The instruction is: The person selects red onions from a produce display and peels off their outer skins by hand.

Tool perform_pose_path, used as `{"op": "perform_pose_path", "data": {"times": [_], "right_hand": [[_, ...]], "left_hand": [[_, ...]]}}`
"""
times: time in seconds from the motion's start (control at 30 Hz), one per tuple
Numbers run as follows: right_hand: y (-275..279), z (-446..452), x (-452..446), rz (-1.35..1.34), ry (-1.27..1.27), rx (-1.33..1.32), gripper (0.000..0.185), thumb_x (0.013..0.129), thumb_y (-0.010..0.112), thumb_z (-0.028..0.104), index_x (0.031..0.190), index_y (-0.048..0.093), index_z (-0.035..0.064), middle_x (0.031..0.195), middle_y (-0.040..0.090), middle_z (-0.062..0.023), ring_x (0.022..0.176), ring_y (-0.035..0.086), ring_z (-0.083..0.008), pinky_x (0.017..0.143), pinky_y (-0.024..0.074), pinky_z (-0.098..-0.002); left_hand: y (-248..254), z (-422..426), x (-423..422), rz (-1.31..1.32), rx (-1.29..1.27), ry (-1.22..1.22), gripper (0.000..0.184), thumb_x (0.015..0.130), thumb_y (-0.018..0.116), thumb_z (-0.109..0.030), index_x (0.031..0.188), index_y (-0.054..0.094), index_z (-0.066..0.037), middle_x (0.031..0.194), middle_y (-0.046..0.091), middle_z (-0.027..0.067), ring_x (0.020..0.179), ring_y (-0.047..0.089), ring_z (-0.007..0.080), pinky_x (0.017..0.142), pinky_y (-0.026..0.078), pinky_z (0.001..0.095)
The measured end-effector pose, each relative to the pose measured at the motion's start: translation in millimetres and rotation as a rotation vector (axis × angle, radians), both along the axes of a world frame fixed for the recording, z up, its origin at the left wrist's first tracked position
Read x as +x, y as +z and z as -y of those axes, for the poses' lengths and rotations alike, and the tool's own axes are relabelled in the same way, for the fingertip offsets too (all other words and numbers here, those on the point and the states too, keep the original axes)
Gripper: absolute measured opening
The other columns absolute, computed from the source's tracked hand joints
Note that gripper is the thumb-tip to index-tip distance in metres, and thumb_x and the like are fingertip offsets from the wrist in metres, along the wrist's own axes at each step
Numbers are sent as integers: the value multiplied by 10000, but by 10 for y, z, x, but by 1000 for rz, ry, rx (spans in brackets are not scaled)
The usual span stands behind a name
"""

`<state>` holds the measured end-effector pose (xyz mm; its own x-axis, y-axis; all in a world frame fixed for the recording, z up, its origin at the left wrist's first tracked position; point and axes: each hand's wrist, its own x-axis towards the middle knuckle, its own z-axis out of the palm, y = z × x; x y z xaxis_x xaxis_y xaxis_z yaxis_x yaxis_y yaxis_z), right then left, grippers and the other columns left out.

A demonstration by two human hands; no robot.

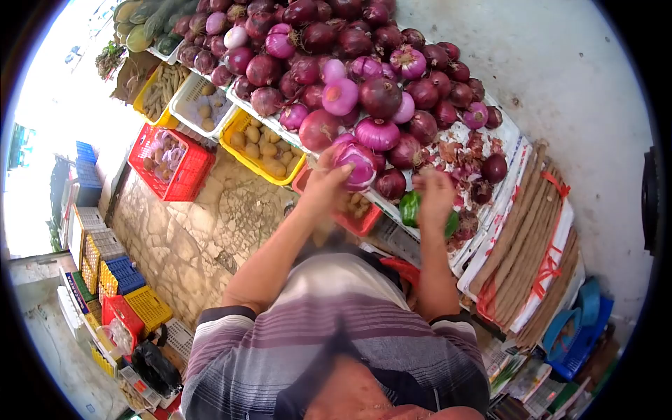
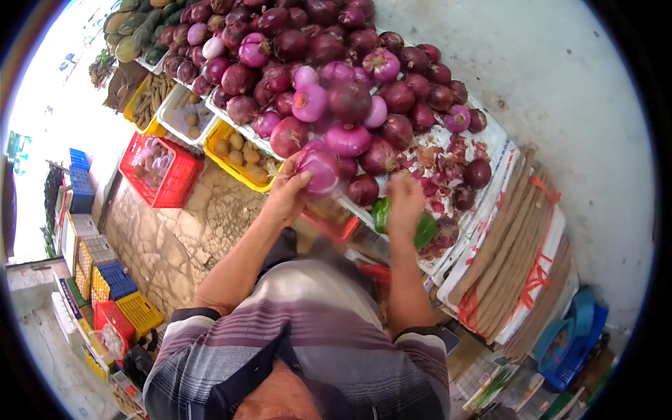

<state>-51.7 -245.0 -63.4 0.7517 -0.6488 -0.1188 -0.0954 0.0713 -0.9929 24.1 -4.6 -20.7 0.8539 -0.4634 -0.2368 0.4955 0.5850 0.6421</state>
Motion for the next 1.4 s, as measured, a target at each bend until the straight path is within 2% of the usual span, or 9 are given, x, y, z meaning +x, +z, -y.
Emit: {"op": "perform_pose_path", "data": {"times": [0.13,0.27,0.73,0.87,1.03,1.1,1.17,1.3,1.4], "right_hand": [[290,-809,169,108,286,301,498,993,632,153,1453,480,38,1290,638,-77,1034,639,-140,823,530,-245],[467,-959,299,116,368,547,512,1001,560,145,1487,442,38,1321,599,-90,1114,609,-165,891,534,-312],[257,-959,374,170,550,206,491,1030,458,139,1500,396,12,1377,548,-134,1229,573,-234,1021,500,-382],[482,-999,343,179,484,702,495,1025,455,124,1500,383,2,1385,543,-141,1245,564,-247,1065,466,-392],[226,-938,367,254,553,12,434,1011,507,76,1426,455,-41,1416,512,-187,1246,568,-277,1062,478,-377],[230,-940,363,291,518,188,419,985,560,39,1387,489,-55,1421,505,-216,1236,579,-303,1045,499,-368],[316,-986,355,305,421,755,447,943,617,5,1369,496,-56,1401,522,-233,1225,590,-331,1045,502,-373],[138,-996,350,255,489,-169,479,1028,475,183,1458,422,-21,1362,566,-152,1262,559,-247,1101,443,-393],[99,-989,340,218,443,-66,461,969,560,141,1394,475,-18,1353,566,-175,1217,587,-280,1049,484,-391]], "left_hand": [[-151,144,34,209,133,89,660,955,644,-73,1533,325,-65,1385,520,135,1193,594,212,1011,510,341],[28,147,-39,371,313,98,671,941,660,-93,1526,332,-65,1389,505,119,1244,539,196,1058,463,341],[28,174,-76,285,296,191,599,926,656,-17,1464,402,-79,1316,570,99,1160,591,173,971,524,300],[56,185,-80,213,229,187,589,940,644,-32,1471,393,-82,1327,565,100,1156,595,176,972,532,314],[18,176,-55,203,246,159,567,960,622,-46,1473,384,-79,1342,553,93,1175,585,182,993,517,318],[-6,186,-64,241,259,189,579,936,659,-36,1456,404,-58,1318,560,110,1165,588,179,987,509,312],[-10,196,-74,259,265,201,590,923,677,-32,1450,412,-45,1313,560,121,1171,582,181,996,496,314],[6,194,-112,317,308,192,575,950,651,-77,1464,396,-45,1337,544,107,1215,555,188,1044,471,332],[16,204,-133,332,305,193,564,964,642,-111,1467,397,-49,1350,535,102,1234,541,191,1059,463,341]]}}
